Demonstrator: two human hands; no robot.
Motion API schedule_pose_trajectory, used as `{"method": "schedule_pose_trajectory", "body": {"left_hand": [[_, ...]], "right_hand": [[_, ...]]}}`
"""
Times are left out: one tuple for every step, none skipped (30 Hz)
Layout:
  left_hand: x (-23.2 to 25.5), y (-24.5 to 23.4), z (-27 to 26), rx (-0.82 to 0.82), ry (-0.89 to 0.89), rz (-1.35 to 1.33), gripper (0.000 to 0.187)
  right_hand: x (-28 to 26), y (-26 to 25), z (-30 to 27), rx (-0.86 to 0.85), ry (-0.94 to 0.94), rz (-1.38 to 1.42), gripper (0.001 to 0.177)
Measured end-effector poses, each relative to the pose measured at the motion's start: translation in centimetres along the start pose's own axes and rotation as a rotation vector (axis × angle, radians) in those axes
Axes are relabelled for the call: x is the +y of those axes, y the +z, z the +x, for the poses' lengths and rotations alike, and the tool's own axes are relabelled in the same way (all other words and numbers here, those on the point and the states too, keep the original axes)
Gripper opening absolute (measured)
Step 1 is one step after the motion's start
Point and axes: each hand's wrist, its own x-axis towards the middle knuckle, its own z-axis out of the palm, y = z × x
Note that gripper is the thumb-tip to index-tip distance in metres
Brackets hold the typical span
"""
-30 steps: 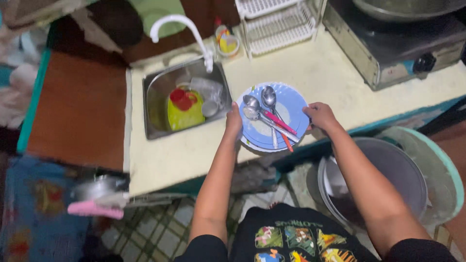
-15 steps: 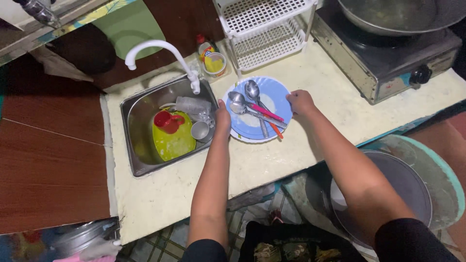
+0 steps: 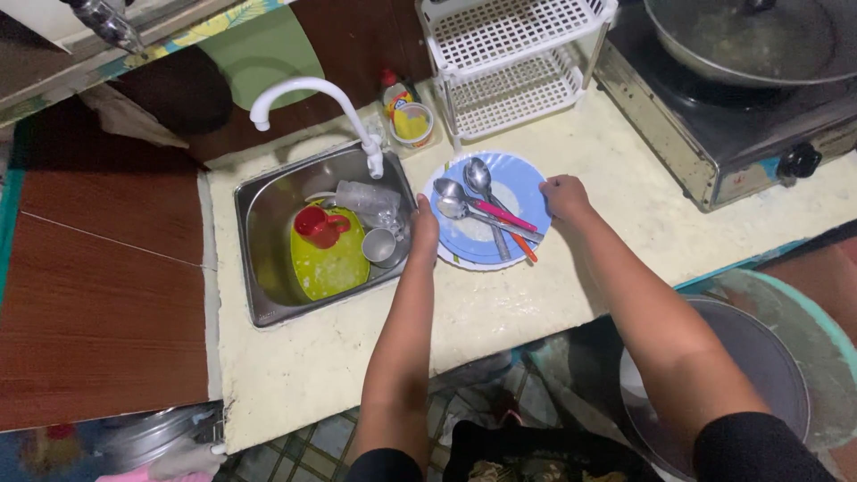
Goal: Clear dirty dishes from the dining table to the sink and store leftover bread in the refrigerator.
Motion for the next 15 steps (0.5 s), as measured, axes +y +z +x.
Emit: {"method": "schedule_pose_trajectory", "body": {"left_hand": [[0.2,-0.2,-0.4,0.0,0.003,-0.003,0.078],[0.5,-0.3,-0.8,0.005,0.011,0.019,0.077],[0.7,-0.3,-1.2,0.01,0.018,0.041,0.076],[0.7,-0.3,-1.0,0.007,0.026,0.037,0.076],[0.7,-0.2,-0.8,0.011,0.03,0.053,0.076],[0.5,-0.1,-0.7,0.013,0.032,0.071,0.075],[0.2,0.0,-0.4,0.009,0.037,0.068,0.075],[-0.1,0.1,-0.2,0.019,0.036,0.068,0.076],[-0.5,0.3,0.0,0.029,0.036,0.068,0.076],[-0.2,0.5,0.2,0.023,0.041,0.066,0.076],[0.1,0.6,0.3,0.072,0.022,0.118,0.077],[0.0,0.7,0.2,0.12,-0.002,0.175,0.079],[-0.1,1.0,0.2,0.113,-0.001,0.177,0.079],[-0.4,1.1,0.1,0.182,0.011,0.257,0.08],[-0.6,1.3,0.0,0.25,0.025,0.336,0.082]], "right_hand": [[0.3,0.2,0.1,0.002,-0.004,-0.001,0.032],[0.6,0.3,0.2,-0.005,0.002,0.026,0.03],[0.8,0.3,0.3,-0.011,0.009,0.054,0.029],[1.1,0.5,0.6,-0.005,0.002,0.054,0.029],[1.4,0.7,1.0,0.031,-0.036,0.04,0.029],[1.8,0.8,1.2,0.067,-0.071,0.026,0.03],[1.5,0.7,1.0,0.073,-0.075,0.025,0.03],[1.3,0.5,0.9,0.037,-0.019,0.033,0.029],[1.2,0.4,0.7,0.0,0.036,0.042,0.029],[1.6,0.3,1.1,0.009,0.034,0.042,0.029],[2.1,0.2,1.5,0.034,-0.053,-0.004,0.03],[2.8,0.3,1.6,0.056,-0.134,-0.051,0.031],[2.1,-0.1,1.0,0.062,-0.129,-0.051,0.031],[1.5,-0.4,0.2,0.038,-0.109,-0.064,0.031],[0.9,-0.7,-0.6,0.015,-0.089,-0.077,0.032]]}}
